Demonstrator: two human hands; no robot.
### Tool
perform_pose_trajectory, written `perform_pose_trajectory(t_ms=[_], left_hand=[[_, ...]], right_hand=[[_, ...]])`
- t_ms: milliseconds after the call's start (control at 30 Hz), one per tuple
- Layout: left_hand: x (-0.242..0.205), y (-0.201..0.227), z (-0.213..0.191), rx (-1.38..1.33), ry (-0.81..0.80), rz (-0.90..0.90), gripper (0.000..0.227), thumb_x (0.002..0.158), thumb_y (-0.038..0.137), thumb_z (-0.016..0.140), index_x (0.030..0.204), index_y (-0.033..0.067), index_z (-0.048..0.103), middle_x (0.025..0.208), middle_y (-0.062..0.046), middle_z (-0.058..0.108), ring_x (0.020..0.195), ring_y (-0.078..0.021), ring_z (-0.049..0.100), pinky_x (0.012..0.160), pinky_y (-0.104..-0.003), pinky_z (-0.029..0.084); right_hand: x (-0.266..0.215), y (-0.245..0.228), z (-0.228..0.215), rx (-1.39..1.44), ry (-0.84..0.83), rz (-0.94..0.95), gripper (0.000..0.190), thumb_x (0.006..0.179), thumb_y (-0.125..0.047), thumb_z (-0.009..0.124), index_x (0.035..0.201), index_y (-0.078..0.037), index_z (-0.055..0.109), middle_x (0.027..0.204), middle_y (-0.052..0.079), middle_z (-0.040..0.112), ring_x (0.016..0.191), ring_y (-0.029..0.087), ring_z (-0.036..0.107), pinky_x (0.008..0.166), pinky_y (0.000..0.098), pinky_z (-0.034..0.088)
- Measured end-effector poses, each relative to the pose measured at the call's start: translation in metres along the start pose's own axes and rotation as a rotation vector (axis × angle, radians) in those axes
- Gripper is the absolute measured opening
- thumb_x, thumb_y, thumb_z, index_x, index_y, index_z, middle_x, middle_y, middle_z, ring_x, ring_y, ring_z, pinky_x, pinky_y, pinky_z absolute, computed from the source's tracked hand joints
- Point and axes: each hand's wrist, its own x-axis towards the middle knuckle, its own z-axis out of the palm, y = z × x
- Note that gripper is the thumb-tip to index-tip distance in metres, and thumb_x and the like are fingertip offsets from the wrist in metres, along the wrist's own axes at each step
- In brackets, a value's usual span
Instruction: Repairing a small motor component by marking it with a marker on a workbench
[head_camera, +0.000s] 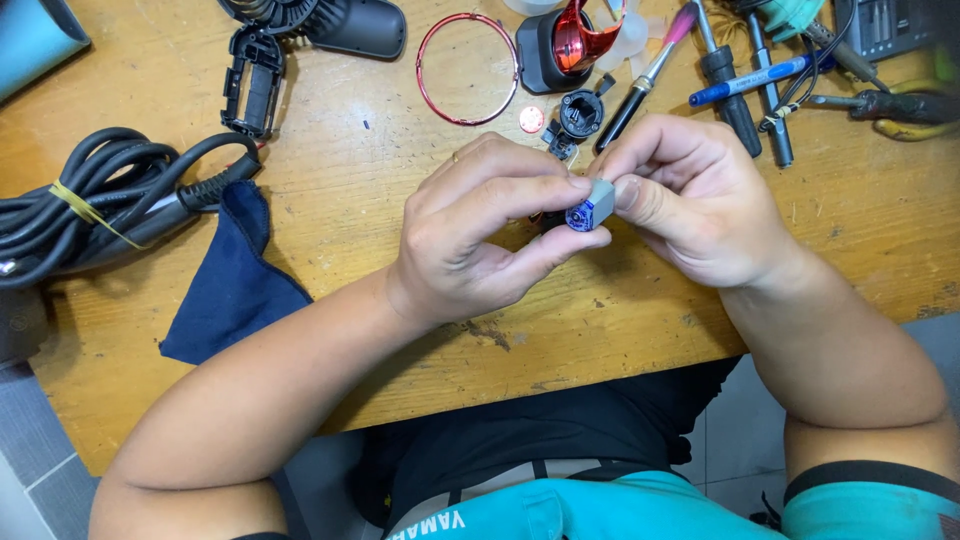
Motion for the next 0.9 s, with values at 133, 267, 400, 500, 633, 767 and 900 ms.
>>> perform_pose_trajectory(t_ms=[133,267,400,500,633,767,900], left_hand=[[0.0008,-0.0003,-0.0010,-0.038,-0.011,-0.001,0.047,0.102,0.006,0.106,0.136,0.0021,0.073,0.121,-0.020,0.080,0.106,-0.0335,0.084,0.098,-0.041,0.073],[0.0016,0.0008,-0.0017,-0.050,-0.023,-0.011,0.044,0.105,0.005,0.104,0.137,0.0031,0.073,0.123,-0.020,0.080,0.107,-0.0327,0.084,0.099,-0.040,0.073],[0.0020,0.0013,-0.0014,-0.061,-0.023,-0.007,0.044,0.102,0.005,0.105,0.133,0.0011,0.074,0.120,-0.020,0.080,0.105,-0.0329,0.083,0.097,-0.040,0.072],[0.0010,0.0018,-0.0002,-0.079,-0.020,-0.027,0.042,0.102,0.006,0.104,0.132,0.0012,0.074,0.120,-0.020,0.080,0.105,-0.0335,0.083,0.098,-0.041,0.072],[0.0018,0.0018,-0.0006,-0.096,-0.030,-0.053,0.038,0.102,0.008,0.101,0.129,0.0007,0.075,0.119,-0.020,0.079,0.106,-0.0343,0.082,0.099,-0.042,0.072],[0.0021,0.0027,0.0010,-0.094,-0.022,-0.058,0.037,0.101,0.009,0.101,0.127,0.0004,0.075,0.117,-0.020,0.079,0.104,-0.0348,0.082,0.097,-0.043,0.071],[0.0014,0.0029,0.0020,-0.102,-0.011,-0.049,0.038,0.101,0.008,0.101,0.128,0.0004,0.075,0.118,-0.020,0.079,0.105,-0.0345,0.082,0.098,-0.042,0.072]], right_hand=[[-0.0007,-0.0008,0.0001,-0.058,0.011,-0.019,0.009,0.116,-0.009,0.075,0.124,-0.007,0.073,0.120,0.012,0.084,0.108,0.016,0.084,0.098,0.0242,0.072],[-0.0013,-0.0017,-0.0012,-0.079,0.008,-0.032,0.010,0.115,-0.008,0.075,0.124,-0.006,0.073,0.122,0.012,0.083,0.110,0.017,0.085,0.100,0.0245,0.072],[-0.0033,-0.0051,0.0017,-0.114,0.018,-0.028,0.009,0.114,-0.011,0.076,0.122,-0.007,0.072,0.122,0.013,0.084,0.111,0.017,0.085,0.100,0.0245,0.073],[-0.0045,-0.0067,0.0023,-0.158,0.027,-0.033,0.010,0.114,-0.013,0.077,0.121,-0.008,0.072,0.120,0.011,0.084,0.109,0.016,0.085,0.099,0.0241,0.072],[-0.0052,-0.0075,0.0034,-0.212,0.061,-0.019,0.011,0.112,-0.015,0.078,0.118,-0.008,0.073,0.117,0.010,0.083,0.106,0.015,0.083,0.097,0.0245,0.071],[-0.0052,-0.0067,0.0038,-0.212,0.044,-0.029,0.010,0.112,-0.013,0.078,0.119,-0.008,0.073,0.119,0.010,0.083,0.108,0.015,0.084,0.099,0.0246,0.071],[-0.0047,-0.0089,0.0047,-0.211,0.045,-0.042,0.010,0.113,-0.012,0.078,0.120,-0.008,0.073,0.119,0.010,0.083,0.108,0.016,0.084,0.099,0.0245,0.072]])
